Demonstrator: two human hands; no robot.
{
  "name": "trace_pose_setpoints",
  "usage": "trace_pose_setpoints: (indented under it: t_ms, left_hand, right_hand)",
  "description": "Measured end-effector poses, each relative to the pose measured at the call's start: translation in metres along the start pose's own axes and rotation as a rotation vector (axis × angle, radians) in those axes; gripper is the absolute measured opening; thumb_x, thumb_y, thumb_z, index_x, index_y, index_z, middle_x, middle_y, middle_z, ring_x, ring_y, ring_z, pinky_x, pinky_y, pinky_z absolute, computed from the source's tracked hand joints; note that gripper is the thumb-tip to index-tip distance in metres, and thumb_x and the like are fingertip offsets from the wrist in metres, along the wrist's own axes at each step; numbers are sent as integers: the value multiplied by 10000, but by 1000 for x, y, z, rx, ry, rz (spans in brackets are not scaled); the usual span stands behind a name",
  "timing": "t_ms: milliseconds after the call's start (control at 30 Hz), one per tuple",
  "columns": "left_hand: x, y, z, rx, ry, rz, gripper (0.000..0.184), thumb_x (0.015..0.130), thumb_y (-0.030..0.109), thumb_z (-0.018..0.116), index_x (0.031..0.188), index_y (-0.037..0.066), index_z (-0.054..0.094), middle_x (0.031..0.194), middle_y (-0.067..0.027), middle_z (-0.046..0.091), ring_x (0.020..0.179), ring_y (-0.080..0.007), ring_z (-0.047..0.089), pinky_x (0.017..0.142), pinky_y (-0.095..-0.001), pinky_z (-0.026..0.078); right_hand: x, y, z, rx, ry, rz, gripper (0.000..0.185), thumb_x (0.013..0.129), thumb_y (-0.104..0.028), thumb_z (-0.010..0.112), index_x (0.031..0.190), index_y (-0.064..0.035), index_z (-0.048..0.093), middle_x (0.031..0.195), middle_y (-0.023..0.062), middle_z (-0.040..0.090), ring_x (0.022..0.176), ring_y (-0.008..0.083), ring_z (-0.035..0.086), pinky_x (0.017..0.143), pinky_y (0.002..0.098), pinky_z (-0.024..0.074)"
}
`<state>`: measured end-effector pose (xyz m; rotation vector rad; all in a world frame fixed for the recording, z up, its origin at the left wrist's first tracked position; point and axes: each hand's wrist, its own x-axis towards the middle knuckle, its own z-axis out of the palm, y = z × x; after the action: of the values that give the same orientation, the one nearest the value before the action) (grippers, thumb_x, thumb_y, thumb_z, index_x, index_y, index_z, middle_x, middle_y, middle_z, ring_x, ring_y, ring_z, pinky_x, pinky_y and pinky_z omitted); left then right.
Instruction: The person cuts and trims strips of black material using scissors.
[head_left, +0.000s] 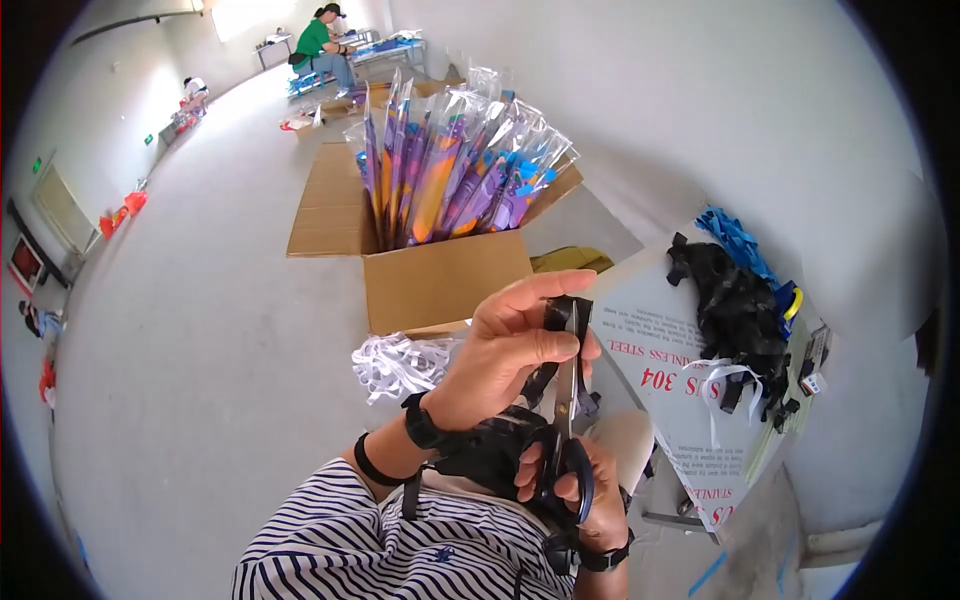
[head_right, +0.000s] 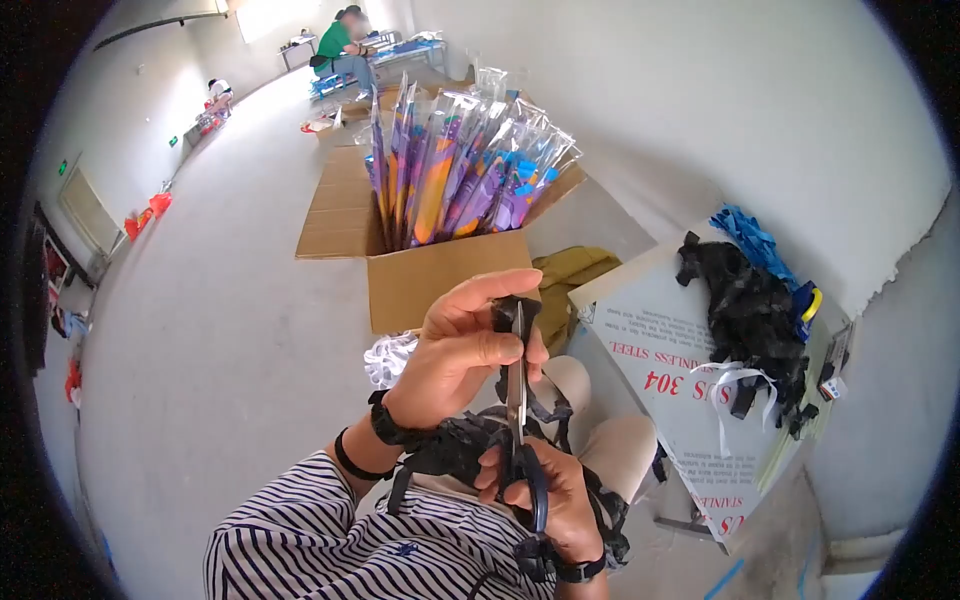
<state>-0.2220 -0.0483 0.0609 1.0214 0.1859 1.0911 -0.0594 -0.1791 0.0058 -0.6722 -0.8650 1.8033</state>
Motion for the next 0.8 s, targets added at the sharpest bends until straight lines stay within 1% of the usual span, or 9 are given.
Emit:
trace_pose_setpoints:
  t_ms: [133, 200, 300, 333, 400, 433, 500, 600, 800]
  left_hand:
    - [-4, 12, 1, 19, 38, 63, 529, 916, -86, 601, 1428, 19, 521, 993, -121, 712, 886, -206, 705, 767, -347, 590]
    - [-8, 18, 6, 3, 86, 55, 526, 907, -101, 602, 1416, 12, 532, 1044, -115, 701, 903, -202, 710, 775, -346, 596]
    - [-12, 16, 7, 86, 108, 51, 532, 904, -115, 600, 1417, 9, 529, 1083, -106, 689, 926, -191, 709, 789, -324, 591]
    - [-12, 11, 6, 120, 86, 36, 536, 902, -121, 600, 1417, 8, 529, 1084, -101, 688, 932, -186, 708, 799, -316, 586]
    - [-14, 6, 10, 132, 58, 2, 541, 902, -127, 607, 1420, 7, 524, 1081, -89, 689, 939, -171, 701, 817, -293, 571]
    - [-15, 3, 12, 130, 55, -2, 541, 902, -127, 607, 1420, 7, 524, 1081, -89, 689, 939, -171, 701, 817, -293, 571]
    - [-16, 0, 16, 147, 48, -19, 543, 908, -119, 616, 1427, 8, 517, 1059, -89, 696, 917, -160, 695, 821, -288, 560]
    - [-17, 0, 18, 195, 11, -35, 543, 915, -106, 630, 1432, 9, 513, 1025, -85, 698, 901, -149, 686, 825, -278, 546]
    - [-19, 0, 23, 263, 25, -74, 552, 916, -107, 631, 1440, 10, 501, 980, -72, 682, 898, -141, 682, 830, -271, 535]
  right_hand:
    - [-2, 2, 6, 128, 144, -54, 488, 854, -150, 778, 1241, 82, 589, 1069, 192, 712, 951, 260, 706, 879, 364, 561]
    - [-5, 0, -5, -170, 316, -339, 508, 872, -232, 754, 1255, 64, 599, 1109, 195, 705, 987, 290, 695, 935, 409, 535]
    - [-19, -22, -9, -365, 458, -674, 659, 965, -616, 540, 1136, 11, 648, 935, 121, 659, 818, 210, 573, 785, 339, 445]
    - [-18, -46, 7, -454, 337, -722, 764, 953, -743, 415, 1046, -20, 643, 835, 75, 559, 716, 177, 433, 697, 336, 347]
    - [-5, -70, 44, -161, -191, -922, 776, 952, -759, 397, 975, -21, 635, 836, 71, 532, 707, 172, 411, 695, 337, 315]
    - [-10, -69, 67, -26, -214, -923, 764, 954, -752, 408, 1009, -36, 669, 914, 119, 590, 772, 212, 500, 746, 377, 373]
    - [1, -99, 73, -128, -681, -795, 667, 956, -753, 390, 1312, -267, 677, 1087, 149, 551, 945, 221, 416, 835, 348, 320]
    - [7, -104, 87, -85, -744, -789, 621, 988, -709, 382, 1146, -245, 764, 1067, 142, 563, 916, 216, 416, 831, 358, 306]
    - [2, -101, 96, 57, -769, -742, 555, 1002, -669, 411, 1074, -261, 781, 1059, 153, 565, 903, 215, 421, 829, 362, 302]
